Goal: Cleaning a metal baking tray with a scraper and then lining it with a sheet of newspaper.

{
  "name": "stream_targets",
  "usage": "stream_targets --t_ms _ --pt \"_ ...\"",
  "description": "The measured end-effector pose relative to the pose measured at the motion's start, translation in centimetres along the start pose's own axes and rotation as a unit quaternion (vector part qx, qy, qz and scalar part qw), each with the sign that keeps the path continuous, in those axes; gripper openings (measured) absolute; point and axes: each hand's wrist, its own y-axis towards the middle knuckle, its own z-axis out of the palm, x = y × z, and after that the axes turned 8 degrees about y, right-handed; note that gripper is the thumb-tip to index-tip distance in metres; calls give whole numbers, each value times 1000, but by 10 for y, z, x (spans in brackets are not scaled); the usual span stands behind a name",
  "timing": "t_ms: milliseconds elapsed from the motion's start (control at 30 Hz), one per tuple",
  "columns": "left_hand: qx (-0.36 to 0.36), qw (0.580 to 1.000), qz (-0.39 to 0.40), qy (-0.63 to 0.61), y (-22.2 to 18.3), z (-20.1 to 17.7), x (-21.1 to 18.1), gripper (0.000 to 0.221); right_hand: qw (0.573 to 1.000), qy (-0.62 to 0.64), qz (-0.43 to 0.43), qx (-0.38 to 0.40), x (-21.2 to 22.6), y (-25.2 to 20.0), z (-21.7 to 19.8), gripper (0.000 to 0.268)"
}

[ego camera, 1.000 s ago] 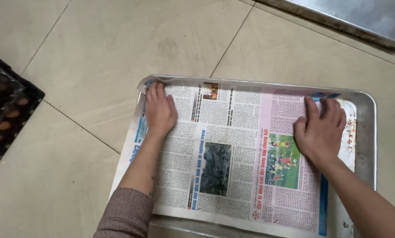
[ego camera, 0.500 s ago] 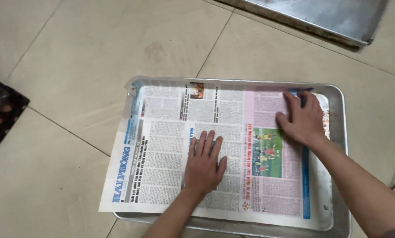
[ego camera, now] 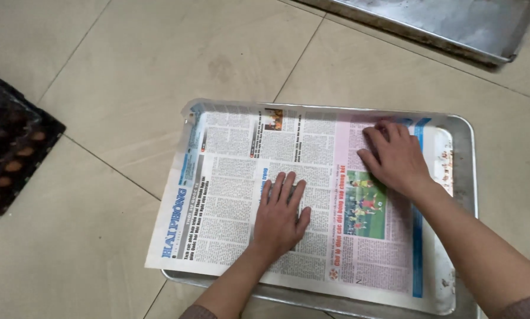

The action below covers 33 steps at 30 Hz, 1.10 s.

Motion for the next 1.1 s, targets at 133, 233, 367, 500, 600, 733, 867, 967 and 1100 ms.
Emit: stream_targets --t_ms 133,233,367,500,600,733,867,967,1100 --pt "-3 1000 -3 -8 1 -2 4 62 999 18 33 25 0 3 12 66" --pt "-23 1000 3 -1 1 1 3 63 997 51 48 28 -1 -1 9 72" --pt "36 999 -11 -34 21 7 12 64 984 134 96 68 -11 7 6 81" --pt "111 989 -15 -96 48 -43 16 43 975 204 62 68 6 9 -47 58" --pt "11 990 -81 -113 13 -110 6 35 984 138 114 -24 9 -9 -76 40" --pt "-113 927 -296 -198 -146 -79 15 34 977 -50 72 -193 -59 -18 -80 45" --pt "-170 651 -657 -339 -311 29 19 75 931 236 270 -64 -61 -15 -109 64" --pt "-81 450 -704 -544 -227 -18 -4 68 940 214 262 -46 -81 -20 -90 66" --pt "-37 448 -654 -608 -168 -69 7 55 949 113 293 -18 -113 -28 -67 70"
